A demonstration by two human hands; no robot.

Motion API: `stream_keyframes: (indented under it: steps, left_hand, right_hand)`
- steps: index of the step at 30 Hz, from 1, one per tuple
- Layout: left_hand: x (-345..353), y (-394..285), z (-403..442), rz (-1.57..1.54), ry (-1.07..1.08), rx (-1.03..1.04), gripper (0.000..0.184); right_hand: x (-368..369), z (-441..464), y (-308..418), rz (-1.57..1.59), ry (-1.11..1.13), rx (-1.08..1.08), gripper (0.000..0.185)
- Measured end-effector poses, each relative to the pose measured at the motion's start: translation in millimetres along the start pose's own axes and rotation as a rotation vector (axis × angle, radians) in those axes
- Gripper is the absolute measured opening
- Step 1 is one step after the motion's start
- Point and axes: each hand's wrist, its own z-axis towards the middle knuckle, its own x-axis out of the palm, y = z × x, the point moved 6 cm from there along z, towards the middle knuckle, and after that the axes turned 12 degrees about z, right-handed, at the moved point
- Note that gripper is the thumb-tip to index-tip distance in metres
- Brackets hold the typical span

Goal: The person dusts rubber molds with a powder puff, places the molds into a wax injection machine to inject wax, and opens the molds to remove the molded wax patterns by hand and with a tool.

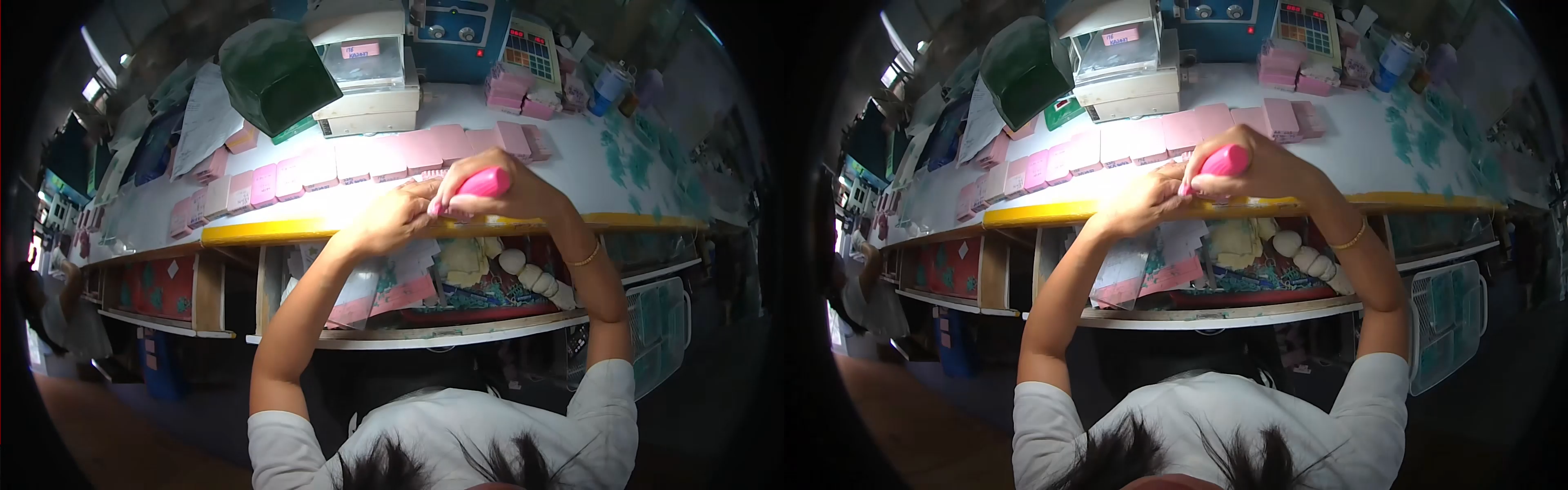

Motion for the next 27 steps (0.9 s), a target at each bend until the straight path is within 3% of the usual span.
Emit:
stream_keyframes:
  steps: [2, 3, 4, 5, 7, 8, 10, 11, 12, 13, 14, 15, 19, 21, 22, 24, 25, 26, 27]
  left_hand:
    - [3.1, 5.3, 1.8, 0.032, 0.030, -0.016, 0.023]
    - [3.7, 4.8, 2.4, 0.041, -0.005, 0.021, 0.023]
    - [2.7, 0.4, 2.2, 0.051, -0.039, 0.058, 0.023]
    - [1.9, -2.3, 1.6, 0.030, -0.046, -0.047, 0.025]
    - [5.0, -3.2, 5.3, 0.124, -0.108, -0.021, 0.022]
    - [6.2, -4.4, 6.6, 0.214, -0.161, -0.003, 0.019]
    - [8.8, -13.0, 14.1, 0.409, -0.300, -0.010, 0.024]
    - [6.9, -22.7, 15.9, 0.447, -0.395, -0.034, 0.029]
    - [9.8, -25.0, 18.6, 0.333, -0.371, -0.159, 0.042]
    - [13.4, -30.0, 20.6, 0.432, -0.420, -0.180, 0.049]
    - [16.0, -33.0, 23.1, 0.534, -0.474, -0.201, 0.055]
    - [18.3, -34.4, 24.6, 0.562, -0.484, -0.244, 0.062]
    - [20.1, -29.5, 22.9, 0.587, -0.543, -0.272, 0.061]
    - [22.6, -30.8, 20.2, 0.762, -0.647, -0.228, 0.065]
    - [23.2, -25.3, 20.9, 0.680, -0.613, -0.281, 0.068]
    - [19.6, -25.3, 17.6, 0.587, -0.608, -0.315, 0.050]
    - [17.8, -25.0, 16.1, 0.624, -0.607, -0.330, 0.047]
    - [16.1, -22.3, 13.4, 0.648, -0.587, -0.321, 0.047]
    - [15.9, -19.9, 11.2, 0.631, -0.602, -0.292, 0.048]
  right_hand:
    - [-13.7, -3.8, -21.5, -0.080, -0.116, -0.033, 0.017]
    - [-34.3, -9.5, -30.5, -0.162, -0.206, 0.048, 0.018]
    - [-45.9, -13.0, -28.5, -0.439, -0.268, 0.140, 0.019]
    - [-45.8, -18.9, -22.9, -0.440, -0.278, 0.135, 0.019]
    - [-43.7, -38.9, -12.0, -0.223, -0.341, 0.268, 0.019]
    - [-33.1, -43.8, -5.3, -0.053, -0.319, 0.107, 0.014]
    - [-4.1, -62.1, -0.1, -0.152, -0.123, 0.322, 0.017]
    - [12.5, -72.1, -15.6, -0.472, 0.010, 0.245, 0.023]
    - [28.8, -86.8, -42.9, -0.579, 0.155, 0.435, 0.029]
    - [43.5, -100.8, -66.1, -0.733, 0.297, 0.594, 0.028]
    - [52.9, -116.8, -83.3, -0.816, 0.245, 0.509, 0.030]
    - [60.0, -133.5, -112.7, -0.961, 0.317, 0.580, 0.030]
    - [64.4, -149.1, -105.6, -0.951, 0.190, 0.520, 0.027]
    - [55.3, -147.1, -85.7, -0.799, -0.034, 0.422, 0.022]
    - [48.4, -136.7, -60.5, -0.786, -0.077, 0.417, 0.021]
    - [24.8, -124.5, -19.9, -0.600, -0.413, 0.246, 0.019]
    - [10.4, -128.0, -15.2, -0.617, -0.554, 0.306, 0.024]
    - [-1.9, -128.2, 1.4, -0.884, -0.793, 0.046, 0.049]
    - [-1.2, -126.8, -18.3, -0.942, -0.654, 0.101, 0.060]
